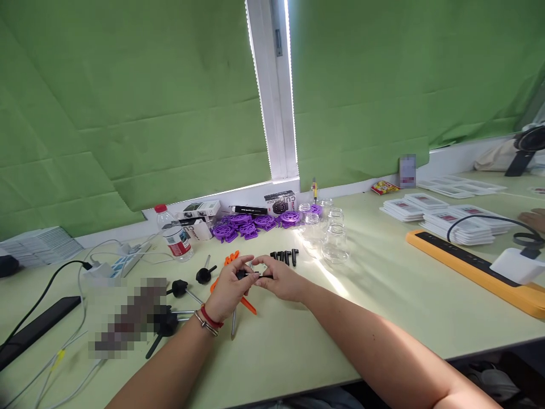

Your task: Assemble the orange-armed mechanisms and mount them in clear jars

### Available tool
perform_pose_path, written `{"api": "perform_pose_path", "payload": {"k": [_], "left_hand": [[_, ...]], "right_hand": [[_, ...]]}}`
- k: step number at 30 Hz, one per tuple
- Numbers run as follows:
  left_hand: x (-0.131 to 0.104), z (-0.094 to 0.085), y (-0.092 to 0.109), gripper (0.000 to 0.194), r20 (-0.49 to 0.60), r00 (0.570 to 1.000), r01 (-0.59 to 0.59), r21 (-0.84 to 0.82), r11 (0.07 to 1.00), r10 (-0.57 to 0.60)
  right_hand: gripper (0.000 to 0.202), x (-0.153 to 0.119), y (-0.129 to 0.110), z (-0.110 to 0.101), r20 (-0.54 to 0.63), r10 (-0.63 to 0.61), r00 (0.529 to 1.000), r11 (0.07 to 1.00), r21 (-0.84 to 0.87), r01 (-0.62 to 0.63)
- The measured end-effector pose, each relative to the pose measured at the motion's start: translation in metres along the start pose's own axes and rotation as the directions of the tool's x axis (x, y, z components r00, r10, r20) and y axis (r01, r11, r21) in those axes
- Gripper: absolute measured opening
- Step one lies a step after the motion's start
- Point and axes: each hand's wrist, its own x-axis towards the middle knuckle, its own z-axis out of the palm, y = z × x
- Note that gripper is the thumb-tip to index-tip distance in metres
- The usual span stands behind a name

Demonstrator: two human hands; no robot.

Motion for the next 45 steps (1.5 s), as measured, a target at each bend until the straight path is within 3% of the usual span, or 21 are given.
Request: {"api": "perform_pose_path", "payload": {"k": [8, 13, 22, 28, 32, 35, 38, 41, 43, 45], "left_hand": [[-0.001, -0.004, 0.005, 0.051, -0.017, 0.996, -0.087, -0.135, 0.987, 0.086], [0.002, -0.006, 0.006, 0.025, -0.187, 0.979, -0.135, -0.271, 0.953, 0.085], [0.002, -0.004, 0.005, 0.016, -0.234, 0.972, -0.076, -0.382, 0.921, -0.016], [-0.001, -0.005, 0.007, 0.013, -0.050, 0.998, -0.056, -0.229, 0.972, 0.046], [-0.003, -0.004, 0.011, 0.015, 0.034, 0.999, -0.032, -0.212, 0.977, 0.041], [-0.005, -0.003, 0.012, 0.017, 0.049, 0.999, -0.010, -0.192, 0.981, 0.019], [-0.004, -0.001, 0.010, 0.021, -0.008, 1.000, -0.022, -0.163, 0.986, 0.021], [-0.002, -0.002, 0.009, 0.028, -0.158, 0.987, -0.057, -0.093, 0.994, 0.042], [-0.001, -0.003, 0.009, 0.032, -0.267, 0.958, -0.098, 0.030, 0.995, 0.103], [-0.001, -0.004, 0.009, 0.032, -0.299, 0.936, -0.136, 0.187, 0.973, 0.188]], "right_hand": [[0.019, 0.002, -0.009, -0.006, 0.018, -0.191, 0.981, 0.968, -0.163, 0.192], [0.018, 0.002, -0.016, -0.002, -0.059, -0.149, 0.987, 0.978, -0.158, 0.139], [0.020, 0.000, -0.017, -0.006, -0.039, -0.130, 0.991, 0.973, -0.195, 0.120], [0.029, -0.004, -0.019, -0.006, 0.183, -0.085, 0.979, 0.989, -0.100, 0.105], [0.027, -0.006, -0.026, -0.004, 0.199, -0.108, 0.974, 0.987, -0.098, 0.130], [0.026, -0.006, -0.028, -0.002, 0.217, -0.059, 0.974, 0.989, -0.118, 0.086], [0.022, -0.004, -0.023, 0.002, 0.176, -0.030, 0.984, 0.988, -0.143, 0.055], [0.021, -0.001, -0.016, 0.005, 0.092, -0.051, 0.994, 0.987, -0.145, 0.064], [0.023, 0.001, -0.012, 0.007, 0.026, -0.053, 0.998, 0.991, -0.125, 0.056], [0.025, 0.003, -0.012, 0.007, -0.057, -0.028, 0.998, 0.997, -0.076, 0.024]]}}
